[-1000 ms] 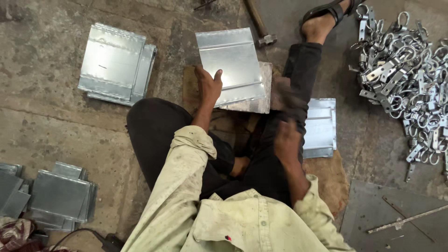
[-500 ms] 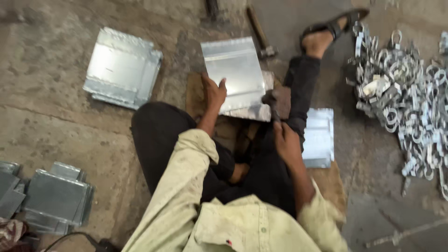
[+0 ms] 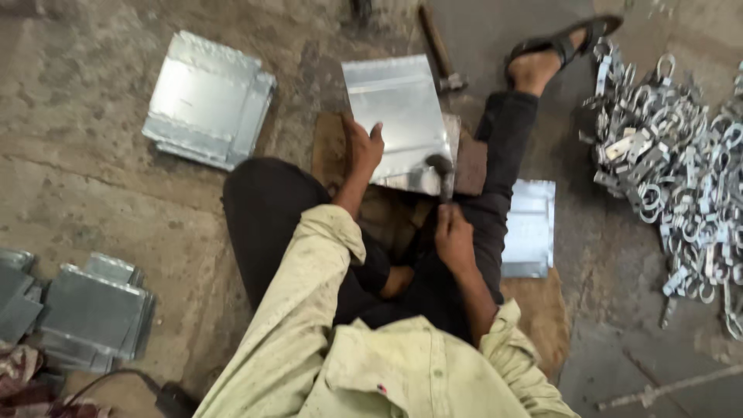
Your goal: The person hammers a metal sheet placed on a stone block to shape or flatten it. The person strikes the sheet repeatedly with a hammer while holding it in place by hand.
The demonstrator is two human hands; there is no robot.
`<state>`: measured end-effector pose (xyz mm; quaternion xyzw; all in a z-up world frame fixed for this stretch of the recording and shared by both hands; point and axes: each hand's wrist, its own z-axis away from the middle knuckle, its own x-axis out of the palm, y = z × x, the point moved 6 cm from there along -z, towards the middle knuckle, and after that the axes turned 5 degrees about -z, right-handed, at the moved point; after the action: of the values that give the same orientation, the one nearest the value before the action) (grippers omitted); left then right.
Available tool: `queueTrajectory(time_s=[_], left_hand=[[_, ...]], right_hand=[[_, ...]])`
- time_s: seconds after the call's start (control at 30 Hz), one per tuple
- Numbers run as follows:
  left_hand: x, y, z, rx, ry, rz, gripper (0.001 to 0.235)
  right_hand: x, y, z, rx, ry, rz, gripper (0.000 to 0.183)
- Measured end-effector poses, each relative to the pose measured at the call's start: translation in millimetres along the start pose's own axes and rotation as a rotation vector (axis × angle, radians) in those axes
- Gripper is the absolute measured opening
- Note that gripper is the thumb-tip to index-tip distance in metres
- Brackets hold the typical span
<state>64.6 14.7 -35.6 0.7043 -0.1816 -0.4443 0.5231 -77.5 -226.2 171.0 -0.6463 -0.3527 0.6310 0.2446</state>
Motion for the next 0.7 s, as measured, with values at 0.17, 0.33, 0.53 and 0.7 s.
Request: queueTrajectory(time_s=[0.17, 0.33, 0.53, 0.7], left_hand=[[-1.5, 10.5, 4.1, 0.009, 0.075, -0.160, 0.095], [-2.7, 12.9, 2.5, -0.040, 0.026, -0.054, 0.088], [-2.3, 12.6, 19.4, -0.012, 0.063, -0.106, 0.092], [-0.6, 12.9, 0.8, -0.045, 0.034, -0.019, 0.084]], right_hand=[[-15.3, -1.1, -1.5, 0.167, 0.025, -0.010, 0.037], [1.6, -3.6, -2.9, 0.046, -0.072, 0.034, 0.037], [-12.7, -4.8, 18.2, 0.162, 0.005, -0.029, 0.038], [-10.3, 5.1, -9.4, 0.223, -0.143, 0.021, 0.039]])
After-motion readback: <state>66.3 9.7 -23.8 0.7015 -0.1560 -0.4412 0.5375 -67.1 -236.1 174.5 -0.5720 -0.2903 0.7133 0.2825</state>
